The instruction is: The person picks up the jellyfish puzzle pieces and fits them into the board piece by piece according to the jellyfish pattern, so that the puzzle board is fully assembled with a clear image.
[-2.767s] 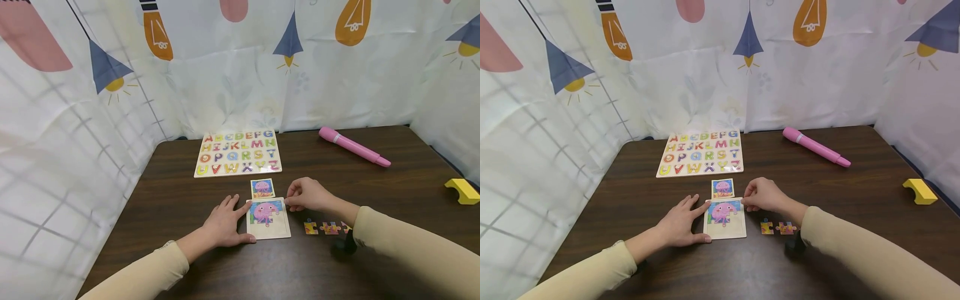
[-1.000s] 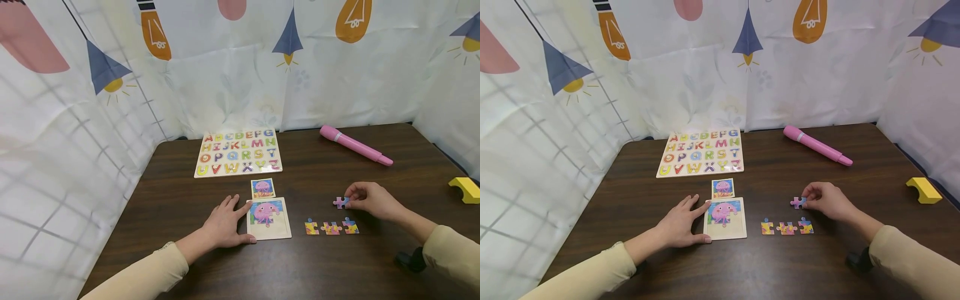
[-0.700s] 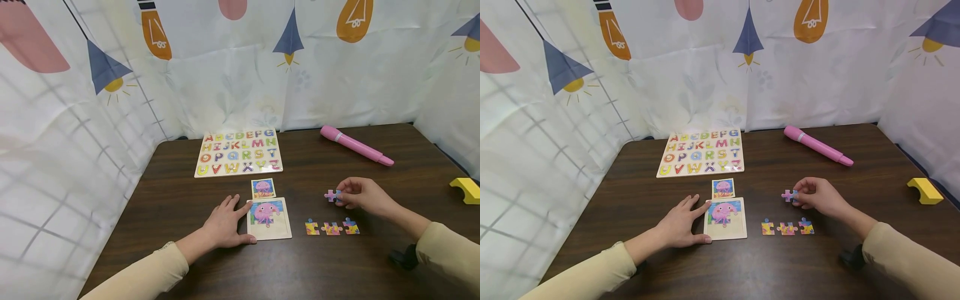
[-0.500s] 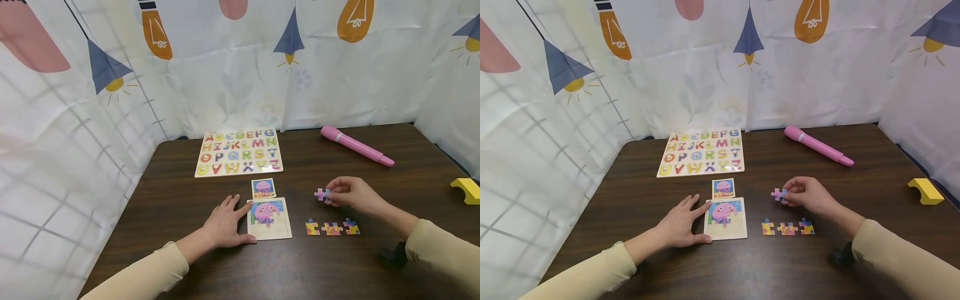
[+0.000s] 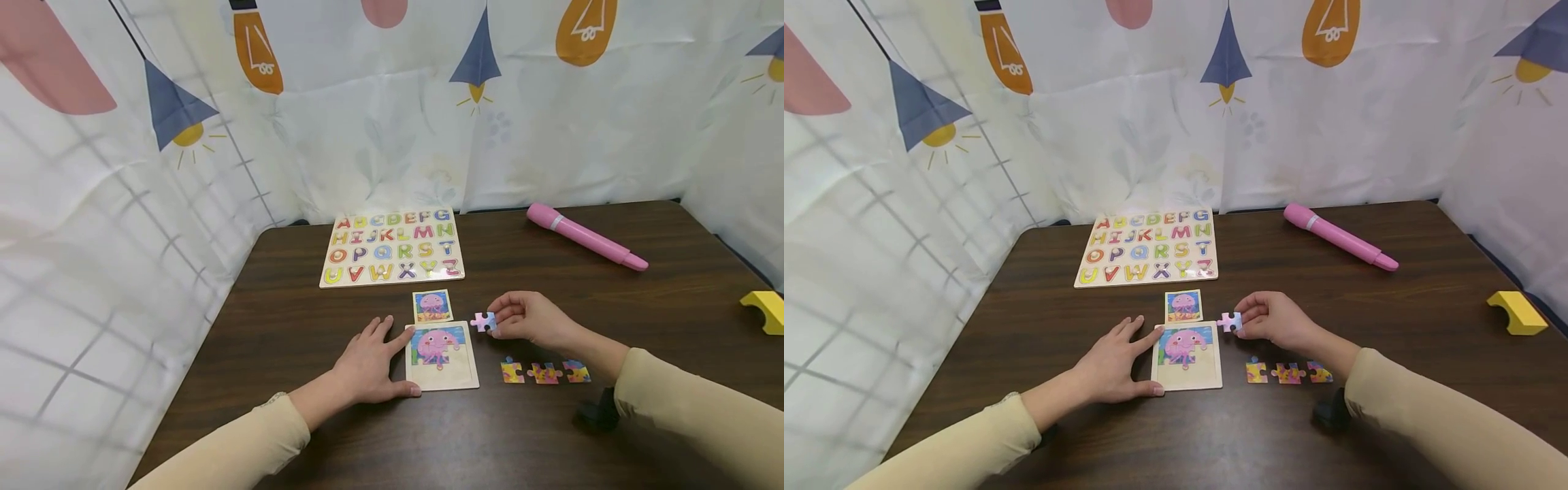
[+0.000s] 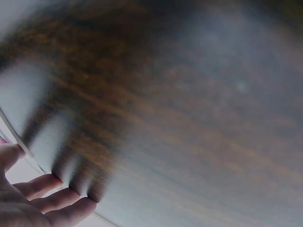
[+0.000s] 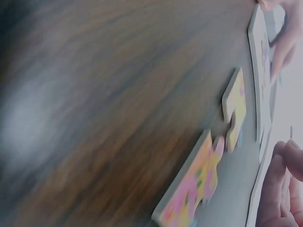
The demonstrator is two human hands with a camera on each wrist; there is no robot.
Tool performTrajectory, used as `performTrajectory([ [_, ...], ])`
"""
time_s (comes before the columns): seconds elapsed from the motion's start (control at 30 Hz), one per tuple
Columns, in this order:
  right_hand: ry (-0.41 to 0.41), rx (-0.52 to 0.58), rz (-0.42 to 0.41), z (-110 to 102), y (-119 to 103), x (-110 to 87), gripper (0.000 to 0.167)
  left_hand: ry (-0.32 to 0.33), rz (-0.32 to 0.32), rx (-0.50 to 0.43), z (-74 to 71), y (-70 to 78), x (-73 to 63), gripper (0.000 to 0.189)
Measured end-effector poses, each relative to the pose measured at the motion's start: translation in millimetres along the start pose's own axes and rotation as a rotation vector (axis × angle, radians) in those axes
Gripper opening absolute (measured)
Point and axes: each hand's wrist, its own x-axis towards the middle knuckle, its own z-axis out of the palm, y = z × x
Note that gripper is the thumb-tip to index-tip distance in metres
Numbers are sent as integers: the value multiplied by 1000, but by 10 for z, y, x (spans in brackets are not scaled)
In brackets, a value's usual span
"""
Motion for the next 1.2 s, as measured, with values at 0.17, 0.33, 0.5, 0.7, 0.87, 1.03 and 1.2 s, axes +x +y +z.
performTrajectory([
  [0.17, -31, -5, -42, 124, -34, 57, 36, 0, 1, 3, -1, 4, 6, 98],
  [0.33, -81, -26, -82, 283, -82, 73, 33, 1, 0, 4, -9, 6, 2, 98],
  [0.5, -107, -70, -63, 407, -124, 87, 34, 1, -2, 0, -10, 8, 1, 98],
  [0.7, -96, -156, -53, 467, -145, 102, 32, 4, -4, -1, -3, 9, -1, 98],
  [0.87, -77, -210, -39, 490, -172, 103, 29, 8, -2, 0, 1, 11, -5, 98],
  [1.03, -73, -248, -36, 507, -187, 104, 28, 7, -3, -1, -2, 16, -7, 98],
  [1.2, -66, -258, -25, 513, -192, 111, 28, 4, -8, -3, -3, 13, -7, 97],
])
